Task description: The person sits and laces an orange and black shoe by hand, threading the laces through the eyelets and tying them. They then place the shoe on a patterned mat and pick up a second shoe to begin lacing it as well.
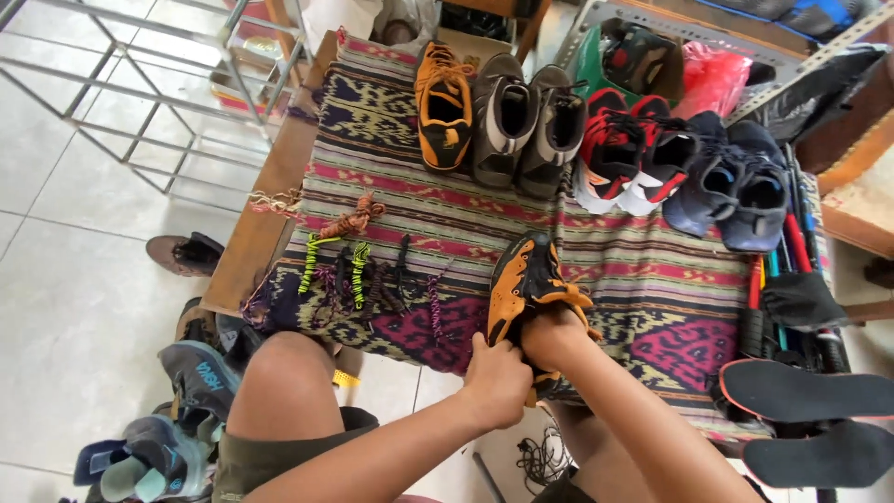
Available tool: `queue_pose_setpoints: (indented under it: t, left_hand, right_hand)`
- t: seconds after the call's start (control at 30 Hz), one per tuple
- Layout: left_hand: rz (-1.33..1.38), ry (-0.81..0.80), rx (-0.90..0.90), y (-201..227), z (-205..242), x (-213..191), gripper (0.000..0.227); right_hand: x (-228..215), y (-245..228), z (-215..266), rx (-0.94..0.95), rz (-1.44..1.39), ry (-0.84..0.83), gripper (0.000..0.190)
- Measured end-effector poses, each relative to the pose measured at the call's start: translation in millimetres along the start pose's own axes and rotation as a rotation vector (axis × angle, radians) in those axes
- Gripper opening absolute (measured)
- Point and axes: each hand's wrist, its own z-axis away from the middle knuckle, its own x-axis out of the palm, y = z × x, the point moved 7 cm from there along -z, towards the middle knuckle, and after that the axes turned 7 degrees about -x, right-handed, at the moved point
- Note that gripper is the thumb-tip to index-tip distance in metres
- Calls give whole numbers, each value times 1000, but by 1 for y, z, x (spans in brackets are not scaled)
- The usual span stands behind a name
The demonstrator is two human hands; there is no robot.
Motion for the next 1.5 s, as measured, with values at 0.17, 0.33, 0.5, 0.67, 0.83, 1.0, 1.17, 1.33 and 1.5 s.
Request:
queue_pose_setpoints:
  t: [0.17,0.33,0.5,0.67,0.83,1.0,1.17,1.33,1.5]
  left_hand:
    - [140,105,154,-7,2,-4,23]
    - [747,307,368,-37,29,-47,13]
    - [769,556,-122,-82,-5,-14,52]
    - [664,719,-158,-84,-39,9,22]
    - [646,910,-214,-99,16,-30,13]
    - [569,295,-214,-100,29,-19,59]
    - [744,336,-27,-90,31,-56,50]
    - [545,453,-11,-89,-18,-14,22]
    - [744,746,82,-94,-10,-47,11]
  right_hand:
    - [-20,-7,35,31,-117,19,24]
    - [-31,-1,84,6,-612,360,22]
    - [-15,67,143,187,-942,1557,70]
    - [-13,47,98,105,-756,1667,29]
    - [-35,0,111,-72,-429,1710,20]
    - [-25,-32,81,-131,-368,1658,26]
    - [-35,6,120,-294,-957,1417,29]
    - [46,100,80,437,-1076,1085,31]
    - [41,91,62,575,-1000,622,39]
